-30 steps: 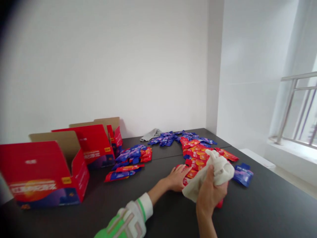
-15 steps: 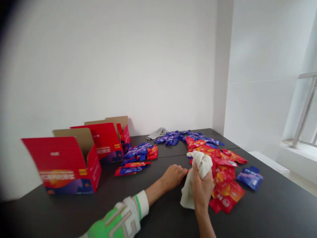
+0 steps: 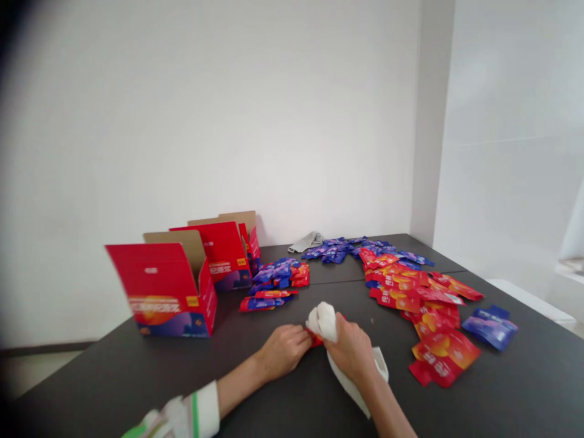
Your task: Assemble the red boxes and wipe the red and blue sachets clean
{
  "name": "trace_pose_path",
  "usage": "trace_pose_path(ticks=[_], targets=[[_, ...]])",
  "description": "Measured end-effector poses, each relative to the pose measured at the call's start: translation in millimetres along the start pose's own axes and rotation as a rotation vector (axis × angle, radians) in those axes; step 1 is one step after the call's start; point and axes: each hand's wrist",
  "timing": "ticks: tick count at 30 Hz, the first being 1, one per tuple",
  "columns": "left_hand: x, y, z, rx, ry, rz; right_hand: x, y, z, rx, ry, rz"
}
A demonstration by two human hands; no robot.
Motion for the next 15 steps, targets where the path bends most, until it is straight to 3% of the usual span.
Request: trace_pose_path(ticks=[2, 6, 9, 12, 15], targets=[[3.2, -0.7, 1.6, 0.002, -0.002, -0.016, 0.4, -0.2, 0.3, -0.014, -0.071, -0.001], [0.7, -6.8, 3.3, 0.009, -0.147, -0.044, 17.2, -5.8, 5.8, 0.045, 0.235, -0.083], [-22.2, -14.5, 7.1, 0.038, -0.492, -0.061, 39.2, -11.6, 9.7, 0.085, 0.379, -0.001], [-61.5, -19.9, 12.6, 0.054, -0.911, -0.061, 55.1, -13.4, 11.5, 0.107, 0.364, 0.121], [-97.4, -20.2, 14.5, 0.063, -1.1, -0.048, 59.6, -13.1, 12.6, 0.102, 0.325, 0.198]])
Point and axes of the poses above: each hand's wrist, its own z-axis towards the middle knuckle, its own y-axis out of the palm, x = y × z
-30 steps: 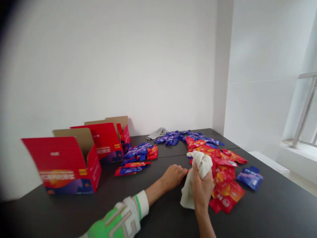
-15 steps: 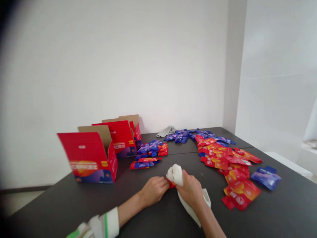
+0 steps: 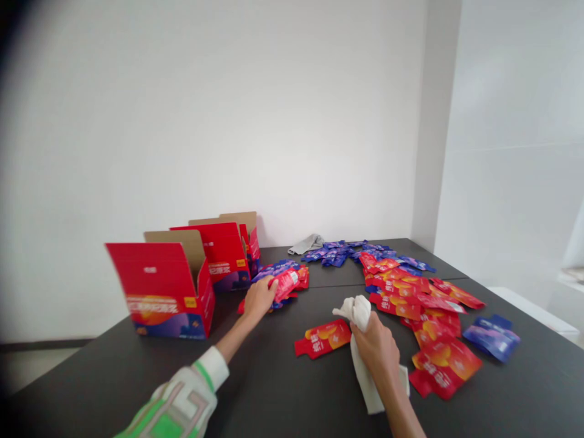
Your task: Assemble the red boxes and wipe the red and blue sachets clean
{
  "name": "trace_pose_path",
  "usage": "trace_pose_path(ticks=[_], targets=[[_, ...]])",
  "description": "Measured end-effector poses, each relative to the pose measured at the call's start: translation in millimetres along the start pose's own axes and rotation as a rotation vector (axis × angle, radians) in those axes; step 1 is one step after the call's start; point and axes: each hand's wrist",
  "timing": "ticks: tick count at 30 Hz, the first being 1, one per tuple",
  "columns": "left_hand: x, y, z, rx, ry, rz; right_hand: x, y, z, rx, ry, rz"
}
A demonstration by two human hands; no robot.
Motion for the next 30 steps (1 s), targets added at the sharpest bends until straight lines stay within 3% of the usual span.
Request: trace_pose_path(ticks=[4, 7, 9, 13, 16, 20, 22, 26, 30], targets=[[-1.7, 7.9, 8.6, 0.07, -0.01, -0.004, -7.3, -3.6, -3.0, 0.013, 0.034, 0.056], [24.5, 17.7, -7.7, 0.102, 0.196, -0.121, -17.1, -12.2, -7.2, 0.104, 0.028, 0.184], [53.9, 22.5, -23.1, 0.041, 0.387, -0.264, -20.9, -21.6, -9.1, 0.287, 0.015, 0.371], [124.2, 25.4, -49.4, -0.208, 0.716, -0.478, -5.6, -48.6, -14.9, 0.861, 0.133, 0.777], [178.0, 29.3, -55.6, -0.32, 0.87, -0.499, 31.2, -72.6, -24.7, 1.196, 0.247, 0.926], [257.2, 46.3, -51.8, -0.396, 0.994, -0.439, 89.5, -94.8, -37.6, 1.48, 0.404, 0.974], [299.9, 58.2, -52.8, -0.412, 1.016, -0.411, 108.7, -96.9, -39.7, 1.496, 0.466, 0.939], [375.4, 81.8, -70.3, -0.381, 1.026, -0.412, 120.1, -89.0, -36.3, 1.36, 0.504, 0.939], [417.2, 96.3, -91.7, -0.327, 0.981, -0.409, 119.7, -82.9, -33.7, 1.301, 0.487, 0.955]])
Point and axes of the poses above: each hand's wrist, its own z-axis towards the middle knuckle, its own y-axis out of the palm, x = y × z
